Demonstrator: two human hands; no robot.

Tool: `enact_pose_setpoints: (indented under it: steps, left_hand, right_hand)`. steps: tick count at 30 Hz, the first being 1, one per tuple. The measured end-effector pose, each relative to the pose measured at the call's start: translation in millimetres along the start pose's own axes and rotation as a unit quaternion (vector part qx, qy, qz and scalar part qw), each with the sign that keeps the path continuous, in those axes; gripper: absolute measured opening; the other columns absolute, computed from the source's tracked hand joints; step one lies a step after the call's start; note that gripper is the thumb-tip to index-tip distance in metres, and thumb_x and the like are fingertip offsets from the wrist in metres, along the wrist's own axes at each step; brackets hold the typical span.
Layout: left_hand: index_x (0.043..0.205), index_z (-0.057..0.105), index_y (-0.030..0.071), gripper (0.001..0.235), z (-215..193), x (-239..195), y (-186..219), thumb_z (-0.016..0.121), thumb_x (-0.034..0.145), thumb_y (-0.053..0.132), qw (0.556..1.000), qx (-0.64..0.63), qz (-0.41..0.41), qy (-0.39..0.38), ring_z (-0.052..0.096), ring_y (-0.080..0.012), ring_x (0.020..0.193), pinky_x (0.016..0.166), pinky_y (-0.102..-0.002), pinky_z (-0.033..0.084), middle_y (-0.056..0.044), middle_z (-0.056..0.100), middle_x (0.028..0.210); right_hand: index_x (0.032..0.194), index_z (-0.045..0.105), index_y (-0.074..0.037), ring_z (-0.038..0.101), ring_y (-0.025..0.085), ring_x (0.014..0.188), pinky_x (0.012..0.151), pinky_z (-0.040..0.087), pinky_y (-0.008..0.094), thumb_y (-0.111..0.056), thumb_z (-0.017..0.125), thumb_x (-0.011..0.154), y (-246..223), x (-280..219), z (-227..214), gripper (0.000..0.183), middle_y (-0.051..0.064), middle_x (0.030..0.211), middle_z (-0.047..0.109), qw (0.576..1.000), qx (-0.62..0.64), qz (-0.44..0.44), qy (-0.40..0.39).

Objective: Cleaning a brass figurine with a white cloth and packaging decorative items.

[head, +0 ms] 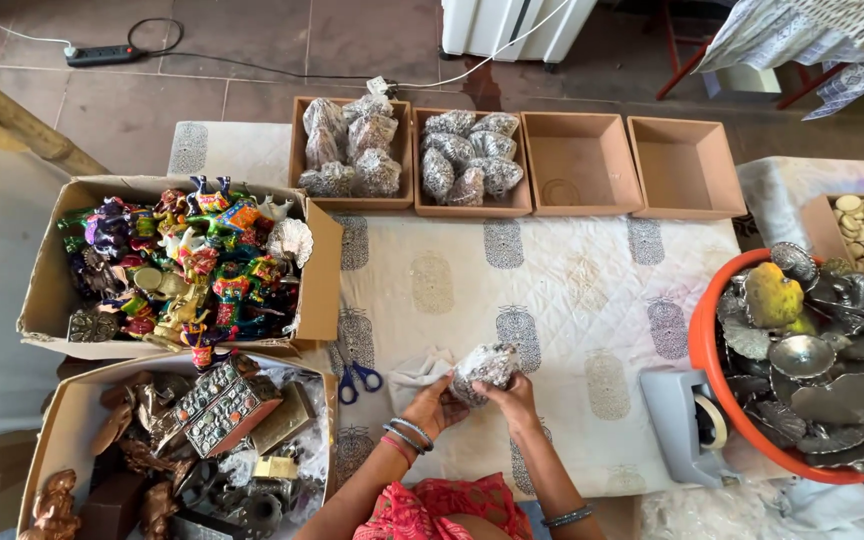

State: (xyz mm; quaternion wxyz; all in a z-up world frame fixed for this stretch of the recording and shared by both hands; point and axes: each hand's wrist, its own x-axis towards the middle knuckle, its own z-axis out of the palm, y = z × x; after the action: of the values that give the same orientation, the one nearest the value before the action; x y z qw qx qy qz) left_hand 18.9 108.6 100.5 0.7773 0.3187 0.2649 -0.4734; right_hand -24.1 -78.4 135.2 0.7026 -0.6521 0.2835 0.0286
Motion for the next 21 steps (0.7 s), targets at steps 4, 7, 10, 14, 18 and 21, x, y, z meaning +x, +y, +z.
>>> enact_pose_setpoints:
  steps: [4,7,10,14,18,21]
  left_hand:
    - [0.118,0.063,0.014,0.039,-15,15,-14,0.071,0.089,0.038,1.0,-0.026,0.012,0.011,0.07,-0.0224,0.096,0.084,-0.04,0.06,-0.007,0.071,0.106]
    - [0.12,0.064,0.013,0.036,-15,9,-12,0.073,0.092,0.035,0.998,-0.047,0.044,-0.026,0.068,-0.021,0.097,0.083,-0.039,0.059,-0.004,0.07,0.109]
    - [0.121,0.065,0.014,0.035,-15,13,-11,0.071,0.092,0.032,0.996,-0.056,0.05,-0.04,0.069,-0.0208,0.102,0.085,-0.039,0.058,-0.005,0.072,0.114]
    - [0.125,0.065,0.015,0.036,-12,17,-6,0.07,0.093,0.03,0.994,-0.046,0.075,-0.063,0.067,-0.0186,0.108,0.092,-0.039,0.057,-0.002,0.071,0.12]
    - [0.125,0.065,0.017,0.034,-15,19,-10,0.07,0.094,0.03,0.995,-0.033,0.074,-0.065,0.066,-0.0191,0.108,0.092,-0.042,0.055,0.0,0.07,0.12]
    - [0.126,0.066,0.018,0.037,-4,2,-5,0.069,0.092,0.033,0.995,-0.026,0.067,-0.072,0.066,-0.0177,0.109,0.093,-0.041,0.054,0.001,0.07,0.119]
  right_hand:
    - [0.114,0.068,-0.005,0.074,0.021,0.1,0.094,0.061,0.034,-0.026,0.096,0.059,-5,-10,9,0.065,0.01,0.108,0.077,1.0,-0.009,-0.001,-0.013]
    - [0.115,0.07,-0.002,0.072,0.02,0.099,0.093,0.058,0.036,-0.026,0.095,0.065,-8,-7,6,0.061,0.01,0.106,0.077,0.999,0.01,-0.013,-0.052]
    - [0.115,0.071,0.002,0.07,0.022,0.098,0.092,0.058,0.039,-0.026,0.095,0.071,-2,2,-6,0.057,0.012,0.106,0.076,0.996,-0.01,-0.027,-0.085]
    - [0.135,0.054,-0.003,0.068,0.019,0.107,0.097,0.058,0.036,-0.021,0.093,0.066,-54,-6,3,0.081,0.008,0.115,0.07,0.995,0.038,-0.065,-0.072]
    - [0.148,0.041,-0.002,0.065,0.017,0.111,0.097,0.058,0.034,-0.015,0.092,0.066,-68,-5,6,0.097,0.006,0.123,0.063,0.991,0.052,-0.092,-0.087]
    - [0.141,0.05,-0.002,0.068,0.018,0.104,0.092,0.059,0.032,-0.015,0.091,0.069,-61,-4,6,0.084,0.01,0.115,0.069,0.99,0.03,-0.081,-0.109]
